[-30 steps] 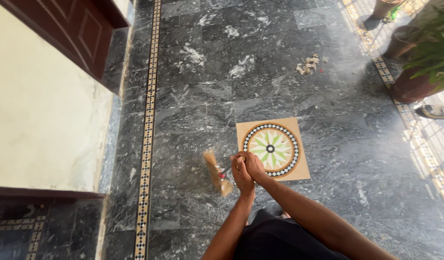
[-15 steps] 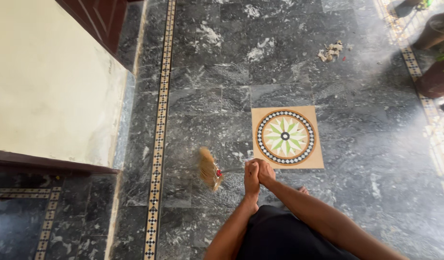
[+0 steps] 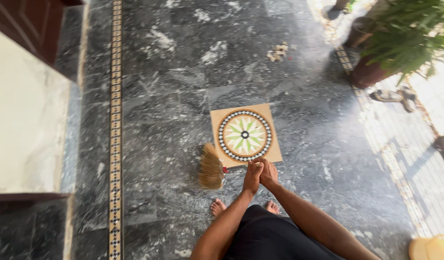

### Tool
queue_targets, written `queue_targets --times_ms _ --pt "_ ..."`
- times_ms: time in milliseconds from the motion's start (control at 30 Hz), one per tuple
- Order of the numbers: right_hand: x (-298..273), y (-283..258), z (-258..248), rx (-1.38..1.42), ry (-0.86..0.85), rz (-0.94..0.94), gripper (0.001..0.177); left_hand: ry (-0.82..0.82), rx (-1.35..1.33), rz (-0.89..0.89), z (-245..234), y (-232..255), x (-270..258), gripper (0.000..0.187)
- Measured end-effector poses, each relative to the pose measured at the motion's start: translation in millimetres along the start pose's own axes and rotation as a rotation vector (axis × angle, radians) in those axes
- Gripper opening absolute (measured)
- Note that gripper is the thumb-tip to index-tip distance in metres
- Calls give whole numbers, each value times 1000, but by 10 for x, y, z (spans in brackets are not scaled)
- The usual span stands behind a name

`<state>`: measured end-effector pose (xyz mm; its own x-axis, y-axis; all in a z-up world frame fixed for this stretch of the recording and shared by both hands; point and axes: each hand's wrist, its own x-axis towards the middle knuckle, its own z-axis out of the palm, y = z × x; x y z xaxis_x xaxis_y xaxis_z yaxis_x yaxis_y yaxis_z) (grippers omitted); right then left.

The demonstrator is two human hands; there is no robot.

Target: The person sweeps the tiled floor using a handheld brush, gathering debris into piles and eventually sweeping it onto a square tile.

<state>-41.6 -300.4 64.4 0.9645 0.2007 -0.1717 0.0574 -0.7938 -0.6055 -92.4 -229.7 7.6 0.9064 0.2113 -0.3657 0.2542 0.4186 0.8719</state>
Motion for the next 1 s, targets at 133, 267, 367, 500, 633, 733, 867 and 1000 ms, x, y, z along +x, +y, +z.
queue_targets --times_ms 133,267,367,500,633,733,867,1000 --pt "-38 386 -443 -53 86 24 38 -104 -136 -3 600 -175 105 86" --pt "-66 723 -907 -137 147 99 31 -209 -171 32 1164 -242 115 75" --pt "-56 939 -1166 -211 187 112 26 -246 -186 -47 1508 -147 1 73" --pt "-155 1211 -1431 -251 339 -30 19 -280 -170 -106 1859 -79 -110 73" --pt "-230 1352 -1634 -287 330 59 20 -318 -177 -106 2126 -91 -177 74" --pt "-288 1401 -1714 -306 351 36 20 -311 -200 -70 2213 -69 -275 73" --pt "-321 1292 -1680 -133 467 -189 24 -271 -219 46 2156 8 -355 62" --pt "-357 870 -1628 -158 364 -223 25 -185 -183 273 1890 199 -498 56"
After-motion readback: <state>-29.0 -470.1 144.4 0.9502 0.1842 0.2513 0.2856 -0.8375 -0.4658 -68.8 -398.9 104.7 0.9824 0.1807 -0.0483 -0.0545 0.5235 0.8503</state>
